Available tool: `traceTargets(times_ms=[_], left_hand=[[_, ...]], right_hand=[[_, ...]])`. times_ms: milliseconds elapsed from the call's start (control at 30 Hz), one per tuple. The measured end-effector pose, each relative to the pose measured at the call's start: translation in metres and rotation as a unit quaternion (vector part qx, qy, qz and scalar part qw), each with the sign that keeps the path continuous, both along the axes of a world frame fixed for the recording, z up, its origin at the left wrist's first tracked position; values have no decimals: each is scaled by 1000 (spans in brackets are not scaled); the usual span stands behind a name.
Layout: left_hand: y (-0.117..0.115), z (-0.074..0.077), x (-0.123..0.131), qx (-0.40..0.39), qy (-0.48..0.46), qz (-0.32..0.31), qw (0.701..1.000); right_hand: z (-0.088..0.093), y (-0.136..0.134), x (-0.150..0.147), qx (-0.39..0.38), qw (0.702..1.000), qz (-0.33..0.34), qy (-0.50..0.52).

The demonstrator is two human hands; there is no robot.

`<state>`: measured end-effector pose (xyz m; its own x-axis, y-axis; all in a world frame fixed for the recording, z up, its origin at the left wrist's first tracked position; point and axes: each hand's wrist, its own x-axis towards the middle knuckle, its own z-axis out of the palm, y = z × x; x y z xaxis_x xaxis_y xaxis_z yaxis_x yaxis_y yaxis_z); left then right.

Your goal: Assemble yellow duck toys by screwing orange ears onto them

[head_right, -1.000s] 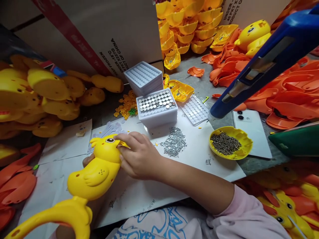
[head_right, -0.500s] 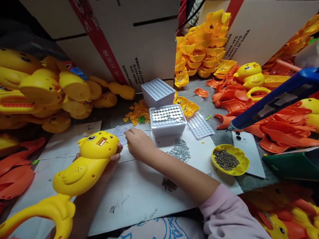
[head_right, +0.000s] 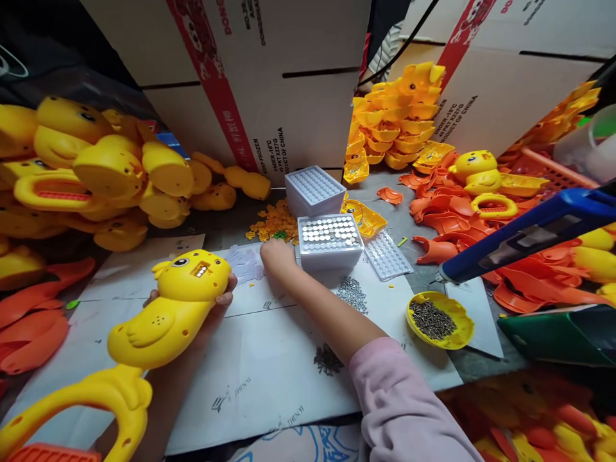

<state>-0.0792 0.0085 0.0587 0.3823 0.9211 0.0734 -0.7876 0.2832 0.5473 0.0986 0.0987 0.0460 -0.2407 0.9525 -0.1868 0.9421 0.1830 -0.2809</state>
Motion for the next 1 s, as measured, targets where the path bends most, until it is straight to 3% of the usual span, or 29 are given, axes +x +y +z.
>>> traceTargets(times_ms=[167, 267, 333, 467, 600, 700, 833, 1000], left_hand=[[-2, -7, 2, -20, 13, -25, 999], [-5, -8, 4, -30, 14, -35, 999], [-8, -9, 6, -35, 16, -46, 998], [-13, -17, 12, -31, 49, -87, 995], [-10, -36, 19, -26, 77, -104, 991], [-9, -47, 21, -26, 79, -111, 990], [-16, -42, 18, -37, 93, -117, 988], [-23, -24, 14, -46, 112, -112, 986]], right_hand=[[5, -12, 10, -30, 993, -16, 112], [12, -30, 25, -50, 964, -24, 262], [14, -46, 38, -72, 919, -29, 386], [5, -73, 56, -91, 801, -50, 590], [-10, -89, 55, -61, 701, -91, 705], [-13, -99, 49, -32, 650, -119, 750], [-10, -109, 42, -26, 616, -135, 775], [-9, -111, 42, -62, 619, -146, 770]])
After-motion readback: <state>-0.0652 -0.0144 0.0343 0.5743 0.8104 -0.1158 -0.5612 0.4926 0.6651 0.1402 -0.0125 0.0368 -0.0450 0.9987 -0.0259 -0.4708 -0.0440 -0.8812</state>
